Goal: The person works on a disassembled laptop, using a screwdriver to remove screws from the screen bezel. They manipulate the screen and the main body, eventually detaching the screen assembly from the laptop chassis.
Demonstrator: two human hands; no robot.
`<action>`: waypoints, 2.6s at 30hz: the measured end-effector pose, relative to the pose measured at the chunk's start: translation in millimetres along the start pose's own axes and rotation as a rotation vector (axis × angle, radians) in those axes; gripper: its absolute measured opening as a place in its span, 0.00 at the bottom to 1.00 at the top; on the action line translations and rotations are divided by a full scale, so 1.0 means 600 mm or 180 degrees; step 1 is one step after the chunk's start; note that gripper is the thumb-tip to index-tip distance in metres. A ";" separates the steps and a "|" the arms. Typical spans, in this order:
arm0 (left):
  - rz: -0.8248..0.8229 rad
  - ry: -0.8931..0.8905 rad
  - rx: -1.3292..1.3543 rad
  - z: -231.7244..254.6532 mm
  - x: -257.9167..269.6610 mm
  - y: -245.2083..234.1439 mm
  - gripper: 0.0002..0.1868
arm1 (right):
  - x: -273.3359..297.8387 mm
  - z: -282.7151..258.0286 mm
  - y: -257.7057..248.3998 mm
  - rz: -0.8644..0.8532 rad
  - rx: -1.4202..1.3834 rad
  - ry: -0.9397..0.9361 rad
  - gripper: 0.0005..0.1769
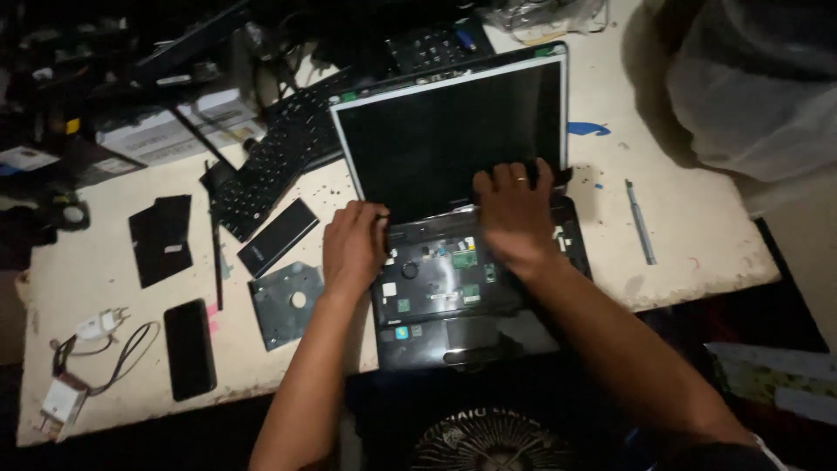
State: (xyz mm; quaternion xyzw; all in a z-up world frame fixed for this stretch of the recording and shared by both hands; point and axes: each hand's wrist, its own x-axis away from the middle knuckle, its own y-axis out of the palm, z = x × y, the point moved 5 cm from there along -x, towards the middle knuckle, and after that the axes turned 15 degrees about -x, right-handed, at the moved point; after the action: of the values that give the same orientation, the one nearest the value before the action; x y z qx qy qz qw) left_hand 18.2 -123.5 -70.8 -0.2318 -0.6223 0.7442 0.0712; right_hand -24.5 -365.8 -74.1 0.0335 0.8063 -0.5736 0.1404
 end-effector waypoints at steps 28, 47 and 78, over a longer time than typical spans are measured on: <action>-0.0619 0.0655 0.0159 -0.011 -0.032 -0.014 0.05 | 0.020 0.018 0.005 0.0637 -0.0237 -0.0073 0.19; -0.0721 0.0603 0.0353 -0.003 -0.060 -0.052 0.06 | 0.029 0.038 0.013 0.0361 -0.0332 0.0042 0.22; -0.0959 0.0622 -0.0163 -0.010 -0.034 0.003 0.12 | 0.034 0.036 -0.016 0.1051 -0.0259 -0.0347 0.15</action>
State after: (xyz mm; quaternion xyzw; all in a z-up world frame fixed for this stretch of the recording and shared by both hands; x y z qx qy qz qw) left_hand 39.3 -126.3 -67.9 -0.2089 -0.6589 0.6830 0.2360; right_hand -42.0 -391.1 -77.4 0.1285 0.8036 -0.5107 0.2773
